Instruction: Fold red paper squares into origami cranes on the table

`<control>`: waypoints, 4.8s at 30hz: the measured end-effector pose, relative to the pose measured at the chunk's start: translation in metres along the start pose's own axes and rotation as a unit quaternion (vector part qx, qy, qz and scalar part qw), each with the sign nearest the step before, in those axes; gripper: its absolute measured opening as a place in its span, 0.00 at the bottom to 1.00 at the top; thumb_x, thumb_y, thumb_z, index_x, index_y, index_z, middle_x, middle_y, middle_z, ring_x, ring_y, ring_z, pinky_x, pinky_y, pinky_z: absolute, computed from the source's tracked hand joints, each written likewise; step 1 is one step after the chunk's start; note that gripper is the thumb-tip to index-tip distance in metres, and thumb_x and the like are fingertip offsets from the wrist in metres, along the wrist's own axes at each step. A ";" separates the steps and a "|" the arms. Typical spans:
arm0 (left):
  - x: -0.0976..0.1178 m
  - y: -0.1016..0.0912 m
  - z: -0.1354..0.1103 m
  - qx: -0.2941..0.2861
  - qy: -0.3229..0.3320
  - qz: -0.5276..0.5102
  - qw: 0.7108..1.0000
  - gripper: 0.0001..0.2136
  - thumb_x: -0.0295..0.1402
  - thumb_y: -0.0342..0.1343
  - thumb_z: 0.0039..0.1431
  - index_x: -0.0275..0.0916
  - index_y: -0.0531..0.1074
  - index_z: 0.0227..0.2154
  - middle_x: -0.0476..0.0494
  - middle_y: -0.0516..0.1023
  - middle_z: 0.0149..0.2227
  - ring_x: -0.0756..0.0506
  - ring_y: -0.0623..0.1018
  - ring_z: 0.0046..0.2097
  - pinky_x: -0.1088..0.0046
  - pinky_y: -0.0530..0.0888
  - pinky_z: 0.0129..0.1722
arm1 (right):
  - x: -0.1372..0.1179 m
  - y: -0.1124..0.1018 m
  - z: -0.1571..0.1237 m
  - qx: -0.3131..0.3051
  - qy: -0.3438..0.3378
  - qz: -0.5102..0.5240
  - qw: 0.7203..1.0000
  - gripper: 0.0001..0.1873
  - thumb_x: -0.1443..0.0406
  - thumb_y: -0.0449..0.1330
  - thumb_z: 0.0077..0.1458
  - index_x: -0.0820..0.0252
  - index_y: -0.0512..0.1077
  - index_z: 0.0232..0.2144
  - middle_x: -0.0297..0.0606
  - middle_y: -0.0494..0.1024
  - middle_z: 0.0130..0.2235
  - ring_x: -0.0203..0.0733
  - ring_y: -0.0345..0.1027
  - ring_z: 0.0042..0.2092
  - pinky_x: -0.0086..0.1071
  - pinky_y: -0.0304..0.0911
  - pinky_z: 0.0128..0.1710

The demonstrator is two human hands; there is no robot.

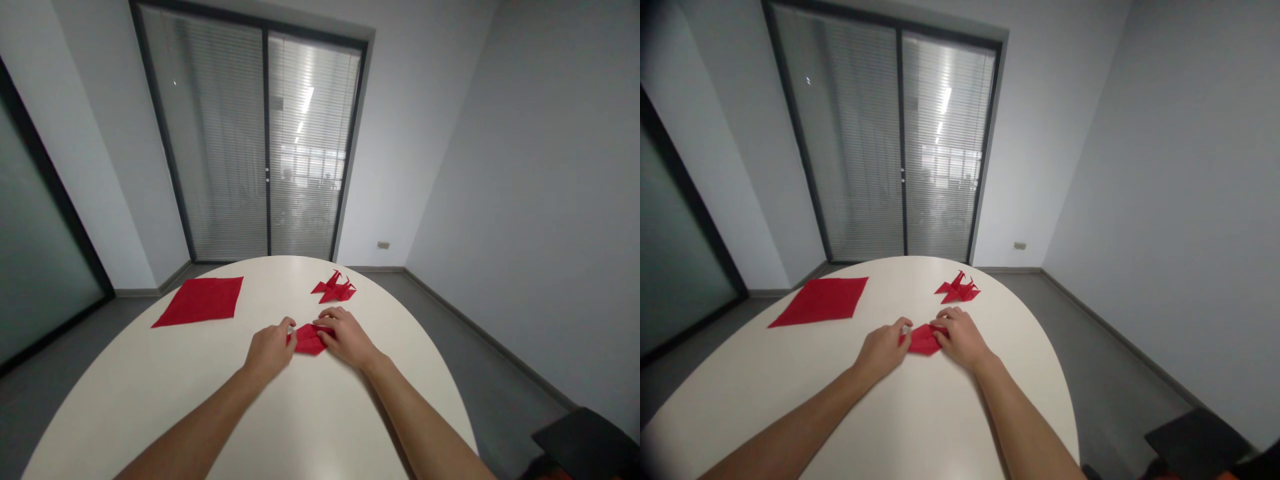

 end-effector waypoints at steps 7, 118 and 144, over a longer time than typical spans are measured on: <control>0.001 -0.005 0.000 0.006 0.008 0.031 0.999 0.11 0.36 0.49 0.67 0.41 0.73 0.46 0.40 0.81 0.40 0.41 0.80 0.43 0.67 0.72 0.42 | -0.021 0.019 -0.001 -0.053 -0.035 0.004 0.998 0.16 0.62 0.57 0.64 0.56 0.77 0.51 0.43 0.78 0.48 0.46 0.68 0.48 0.39 0.61 0.52; 0.032 -0.007 -0.010 0.054 0.227 -0.038 0.972 0.14 0.30 0.48 0.67 0.40 0.78 0.45 0.42 0.81 0.46 0.41 0.75 0.50 0.60 0.69 0.55 | -0.014 0.009 -0.001 -0.030 -0.092 0.035 0.995 0.11 0.68 0.57 0.63 0.55 0.79 0.41 0.39 0.82 0.46 0.44 0.72 0.51 0.41 0.60 0.57; 0.018 0.000 0.004 0.008 0.142 -0.070 0.987 0.15 0.23 0.49 0.63 0.44 0.77 0.44 0.46 0.81 0.46 0.44 0.76 0.50 0.66 0.72 0.51 | -0.038 0.020 -0.003 -0.100 -0.067 -0.001 0.993 0.19 0.65 0.49 0.68 0.57 0.73 0.56 0.43 0.77 0.55 0.49 0.68 0.56 0.42 0.60 0.57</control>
Point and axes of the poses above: each hand's wrist, its own z-axis towards the middle knuckle, its own y-axis out of the palm, x = y × z, the point moved 10 cm from there along z, towards the middle knuckle
